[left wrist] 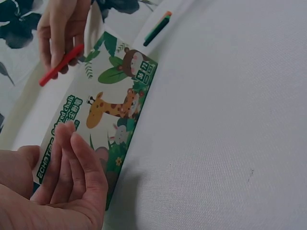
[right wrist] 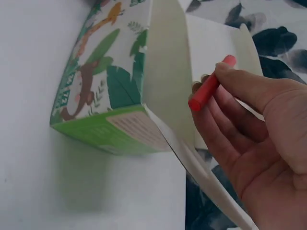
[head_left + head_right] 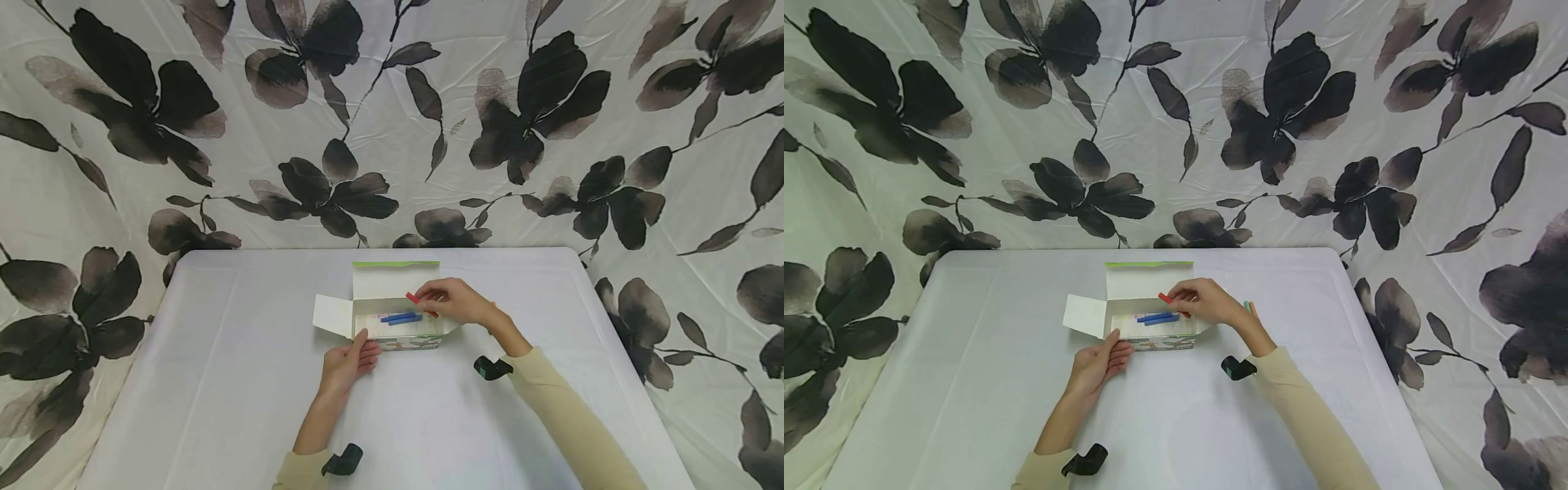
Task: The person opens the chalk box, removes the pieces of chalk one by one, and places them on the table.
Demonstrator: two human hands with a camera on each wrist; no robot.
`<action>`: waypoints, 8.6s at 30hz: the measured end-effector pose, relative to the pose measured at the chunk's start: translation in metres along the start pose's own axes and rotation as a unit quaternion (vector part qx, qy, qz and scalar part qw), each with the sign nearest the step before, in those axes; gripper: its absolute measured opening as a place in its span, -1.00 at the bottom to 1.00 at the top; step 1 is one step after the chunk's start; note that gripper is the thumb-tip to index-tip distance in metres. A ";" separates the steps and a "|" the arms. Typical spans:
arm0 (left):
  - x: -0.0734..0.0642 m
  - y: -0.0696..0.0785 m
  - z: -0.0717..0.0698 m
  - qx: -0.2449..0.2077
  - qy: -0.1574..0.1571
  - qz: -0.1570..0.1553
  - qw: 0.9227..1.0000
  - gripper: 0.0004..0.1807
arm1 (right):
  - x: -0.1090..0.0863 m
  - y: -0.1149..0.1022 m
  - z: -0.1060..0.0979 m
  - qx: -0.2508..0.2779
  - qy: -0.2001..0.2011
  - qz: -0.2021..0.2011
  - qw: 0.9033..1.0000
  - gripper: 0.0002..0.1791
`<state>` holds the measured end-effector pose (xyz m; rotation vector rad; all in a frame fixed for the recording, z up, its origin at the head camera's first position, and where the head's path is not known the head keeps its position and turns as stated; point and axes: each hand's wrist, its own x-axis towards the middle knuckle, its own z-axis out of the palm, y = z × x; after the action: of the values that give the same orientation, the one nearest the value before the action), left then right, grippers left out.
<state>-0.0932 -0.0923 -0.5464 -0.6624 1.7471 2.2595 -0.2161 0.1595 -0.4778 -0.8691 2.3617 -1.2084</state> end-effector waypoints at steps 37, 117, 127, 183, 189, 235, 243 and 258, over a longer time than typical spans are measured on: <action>0.004 -0.002 -0.001 0.016 0.008 0.003 1.000 -0.43 | -0.070 0.053 -0.064 0.163 0.185 0.197 0.949 -0.42; 0.002 -0.004 0.002 0.010 0.012 0.009 1.000 -0.44 | -0.053 0.013 -0.047 0.043 0.283 0.161 0.945 -0.67; 0.002 -0.004 0.001 0.006 0.007 0.005 1.000 -0.43 | -0.034 -0.001 -0.035 0.063 0.242 0.098 0.963 -0.76; -0.001 -0.005 0.006 -0.048 0.016 0.014 0.999 -0.45 | 0.040 -0.004 0.058 -0.112 -0.183 0.075 0.974 -0.89; -0.002 -0.006 0.006 -0.051 0.010 0.019 0.998 -0.44 | 0.045 -0.005 0.058 -0.128 -0.208 0.089 0.966 -0.87; 0.001 -0.005 0.011 -0.031 0.029 0.021 0.999 -0.46 | 0.001 0.002 0.005 -0.010 0.081 -0.042 0.996 -0.78; 0.002 -0.005 0.011 -0.027 0.032 0.020 0.999 -0.45 | -0.013 0.005 -0.018 0.069 0.135 0.013 0.988 -0.73; 0.002 -0.004 0.013 -0.023 0.032 0.012 0.999 -0.44 | -0.051 0.032 -0.058 0.226 0.198 0.077 0.951 -0.56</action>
<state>-0.0967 -0.0791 -0.5480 -0.7359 1.7458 2.3244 -0.2212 0.2429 -0.4692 -0.3058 2.2253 -1.8916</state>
